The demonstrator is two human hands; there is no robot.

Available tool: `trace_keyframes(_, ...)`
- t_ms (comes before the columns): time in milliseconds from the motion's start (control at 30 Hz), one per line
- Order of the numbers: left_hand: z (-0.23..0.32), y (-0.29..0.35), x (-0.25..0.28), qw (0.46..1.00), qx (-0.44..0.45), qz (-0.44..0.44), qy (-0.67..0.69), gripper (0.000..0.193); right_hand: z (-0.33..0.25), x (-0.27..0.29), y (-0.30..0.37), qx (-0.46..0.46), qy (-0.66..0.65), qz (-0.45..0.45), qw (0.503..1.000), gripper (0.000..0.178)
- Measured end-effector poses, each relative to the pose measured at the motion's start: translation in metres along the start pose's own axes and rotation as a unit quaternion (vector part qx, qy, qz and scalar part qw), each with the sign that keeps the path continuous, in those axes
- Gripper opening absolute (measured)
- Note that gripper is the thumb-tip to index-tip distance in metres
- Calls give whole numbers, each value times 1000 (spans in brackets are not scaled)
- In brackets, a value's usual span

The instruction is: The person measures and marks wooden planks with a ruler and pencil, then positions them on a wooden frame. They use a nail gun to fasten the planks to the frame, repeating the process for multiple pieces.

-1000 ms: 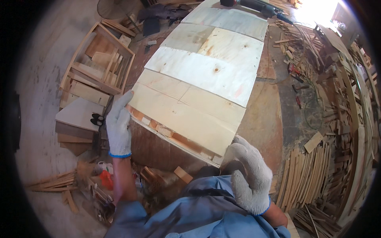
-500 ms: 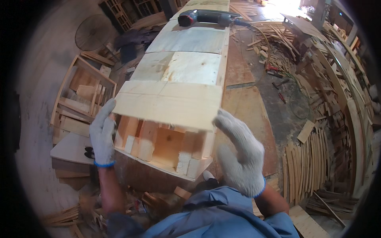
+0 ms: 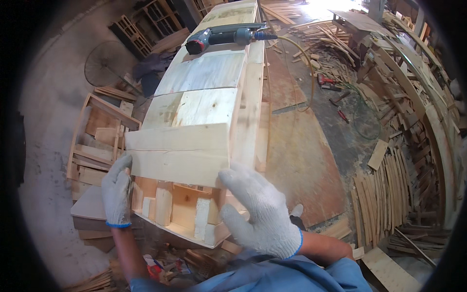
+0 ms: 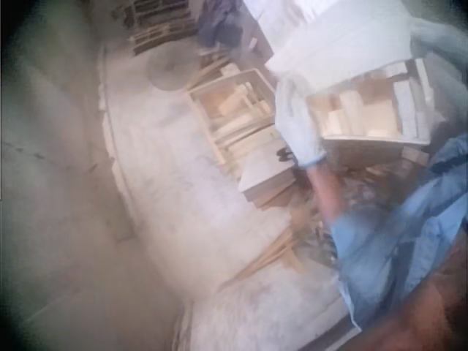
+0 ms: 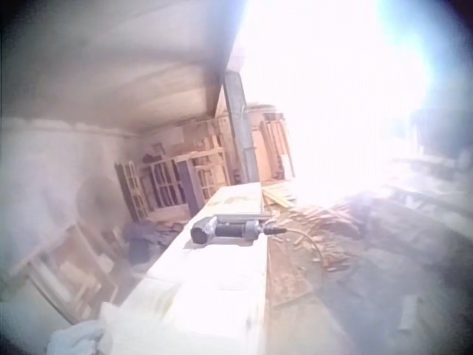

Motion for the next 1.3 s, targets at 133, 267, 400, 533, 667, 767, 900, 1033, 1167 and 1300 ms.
trace_keyframes(133,43,-57,-7,997,-61,2,-46,39,36,25,-44,13,-14,53,998,46)
trace_keyframes(267,13,-152,5,986,-119,-87,-78,42,63,66,-94,-31,-134,9,990,39)
trace_keyframes(400,-16,-122,8,999,-17,3,-27,46,109,87,-72,55,-81,97,990,35)
trace_keyframes(533,22,14,-42,953,-2,56,-298,63,208,97,38,-198,-196,-64,958,33)
trace_keyframes(667,184,-17,-262,966,-38,-253,-29,43,308,118,206,-452,-200,-114,862,37)
trace_keyframes(767,210,-12,-328,928,-102,-336,-123,40,311,130,240,-462,-216,-129,851,37)
trace_keyframes(900,240,-74,-402,894,-36,-447,10,40,339,182,255,-498,-192,-33,845,35)
trace_keyframes(1033,327,-153,-500,823,-233,-486,178,32,379,252,246,-546,-273,95,786,36)
trace_keyframes(1167,450,-232,-572,465,-510,-686,231,36,446,303,250,-525,-259,168,793,33)
trace_keyframes(1300,522,-245,-617,581,-594,-300,468,14,483,362,251,-555,-243,226,762,30)
Point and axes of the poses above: each hand's wrist, its own y-axis away from the middle knuckle, its own x-axis out of the back of the hand, z = x × y, the point moved 2 cm from there along -y, towards the middle knuckle, and after that the axes turned 15 degrees about -z, right-handed, at the moved point
